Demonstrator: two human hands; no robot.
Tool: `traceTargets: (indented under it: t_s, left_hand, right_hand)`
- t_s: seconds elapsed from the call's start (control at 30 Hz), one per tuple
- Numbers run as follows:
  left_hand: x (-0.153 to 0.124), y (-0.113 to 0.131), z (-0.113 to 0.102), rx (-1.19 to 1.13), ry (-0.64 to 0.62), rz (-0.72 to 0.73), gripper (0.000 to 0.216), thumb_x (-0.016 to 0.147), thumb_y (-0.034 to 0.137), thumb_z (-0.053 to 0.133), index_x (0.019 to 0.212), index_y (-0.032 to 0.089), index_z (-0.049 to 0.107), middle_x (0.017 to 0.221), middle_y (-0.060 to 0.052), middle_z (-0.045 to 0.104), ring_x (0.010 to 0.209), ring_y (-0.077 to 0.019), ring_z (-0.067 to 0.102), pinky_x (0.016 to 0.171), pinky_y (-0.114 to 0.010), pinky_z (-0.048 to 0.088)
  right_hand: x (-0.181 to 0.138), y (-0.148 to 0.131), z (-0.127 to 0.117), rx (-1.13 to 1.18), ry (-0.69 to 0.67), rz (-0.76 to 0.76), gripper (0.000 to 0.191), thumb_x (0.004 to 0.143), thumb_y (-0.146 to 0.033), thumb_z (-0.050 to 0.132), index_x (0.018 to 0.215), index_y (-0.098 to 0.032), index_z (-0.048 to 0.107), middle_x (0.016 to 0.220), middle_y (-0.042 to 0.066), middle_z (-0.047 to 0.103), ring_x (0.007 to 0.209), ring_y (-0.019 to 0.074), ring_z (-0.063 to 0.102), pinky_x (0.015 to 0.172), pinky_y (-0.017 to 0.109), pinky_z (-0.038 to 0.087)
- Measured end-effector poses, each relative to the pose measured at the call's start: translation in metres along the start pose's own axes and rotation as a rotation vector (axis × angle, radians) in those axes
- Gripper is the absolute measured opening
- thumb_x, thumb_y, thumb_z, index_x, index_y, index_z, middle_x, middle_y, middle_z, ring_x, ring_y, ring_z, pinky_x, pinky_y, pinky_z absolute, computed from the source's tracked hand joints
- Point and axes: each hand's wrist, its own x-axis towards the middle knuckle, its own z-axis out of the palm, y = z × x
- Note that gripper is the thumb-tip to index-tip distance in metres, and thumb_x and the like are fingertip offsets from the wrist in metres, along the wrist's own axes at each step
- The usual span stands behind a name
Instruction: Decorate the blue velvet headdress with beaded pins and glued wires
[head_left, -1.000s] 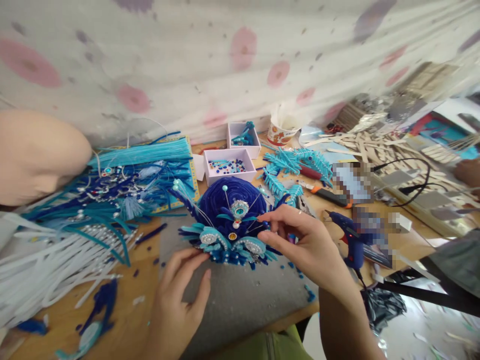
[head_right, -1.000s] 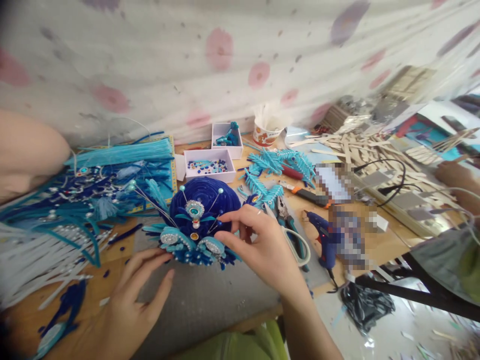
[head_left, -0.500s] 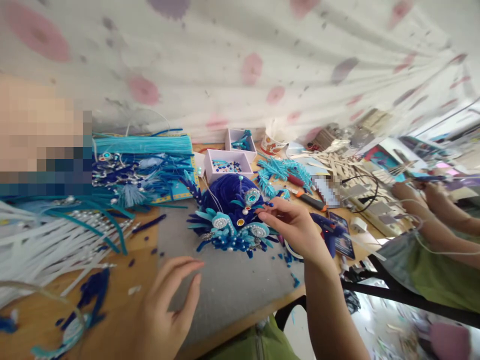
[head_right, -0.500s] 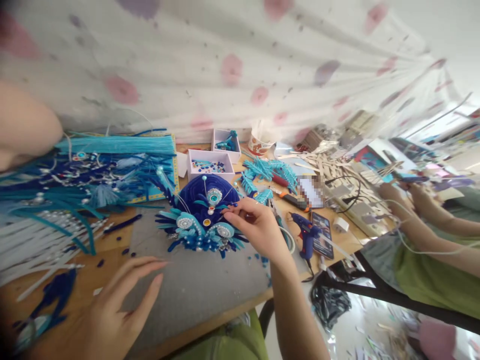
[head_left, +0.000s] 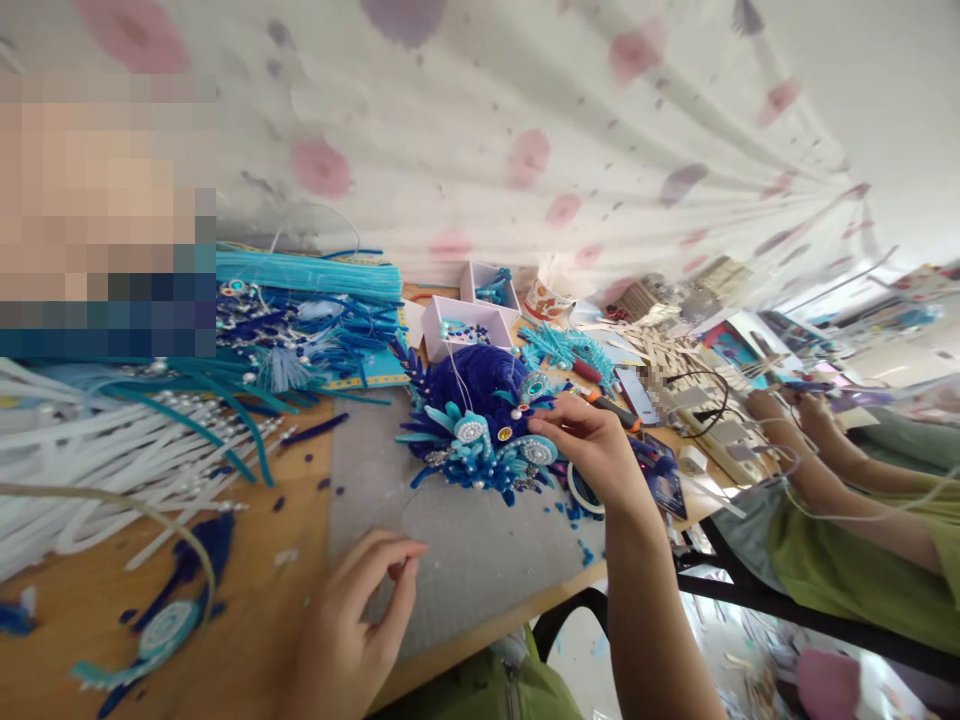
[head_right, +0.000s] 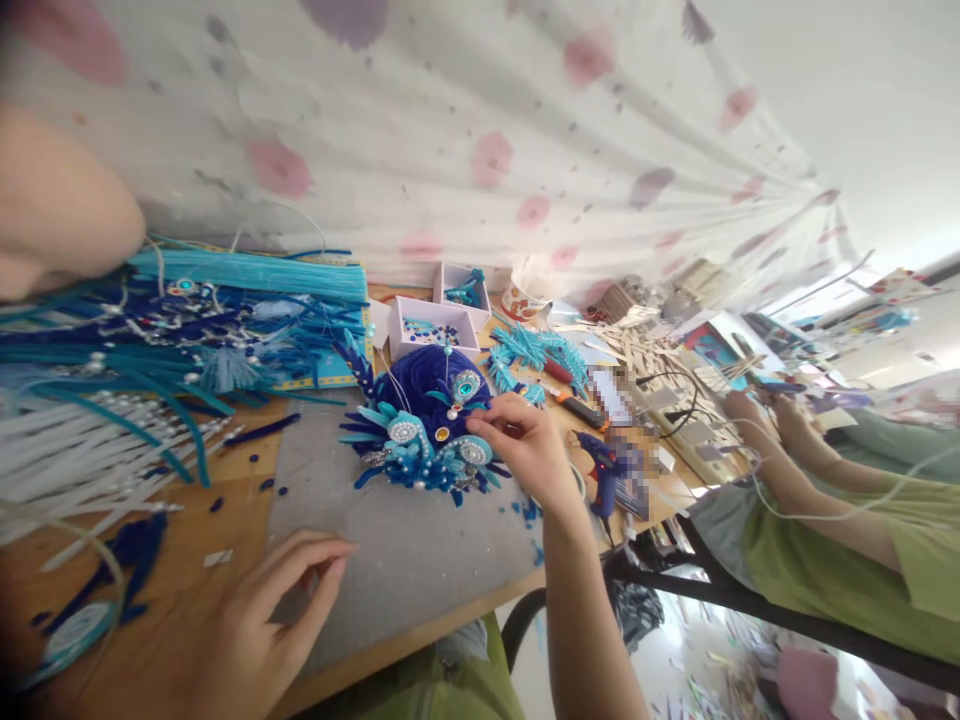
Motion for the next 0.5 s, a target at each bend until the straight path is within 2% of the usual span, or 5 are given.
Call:
traceTargets:
  t_s: [0.2, 0.33, 0.5]
  left_hand:
    - [-0.0011, -0.0034, 0.0012, 0.001, -0.029, -0.017, 0.017, 0.092, 0.012, 0.057, 0.091, 0.025, 0.067, 0.078, 0.005, 0.069, 0.067, -0.0075, 0.066, 0.066, -0.012, 0.053]
    - [-0.0015, -0.0045, 0.0026, 0.014, -0.026, -0.026, 0.017, 0.092, 0.011, 0.057, 0.09, 0.025, 0.066, 0.079, 0.005, 0.07, 0.067, -0.0074, 0.066, 0.066, -0.012, 0.053]
    - [-0.0045, -0.0072, 0.0045, 0.024, -0.052, -0.056, 0.018, 0.092, 0.01, 0.057, 0.093, 0.025, 0.066, 0.083, 0.004, 0.071, 0.075, -0.0078, 0.069, 0.071, -0.013, 0.053]
  right_hand:
    - [-0.0004, -0.0001, -0.0013, 0.007, -0.049, 0.022, 0.022, 0.071, -0.044, 0.087, 0.069, -0.024, 0.078, 0.078, 0.003, 0.069, 0.078, 0.0201, 0.062, 0.07, 0.033, 0.05]
    - [-0.001, -0.0029, -0.0018, 0.011, -0.039, 0.024, 0.021, 0.076, -0.038, 0.083, 0.066, -0.024, 0.072, 0.074, 0.001, 0.064, 0.076, 0.0185, 0.059, 0.072, 0.033, 0.048]
    - [-0.0002, -0.0027, 0.0, 0.023, -0.043, 0.035, 0.015, 0.074, -0.03, 0.083, 0.066, -0.024, 0.073, 0.073, 0.0, 0.064, 0.074, 0.0176, 0.056, 0.07, 0.032, 0.045]
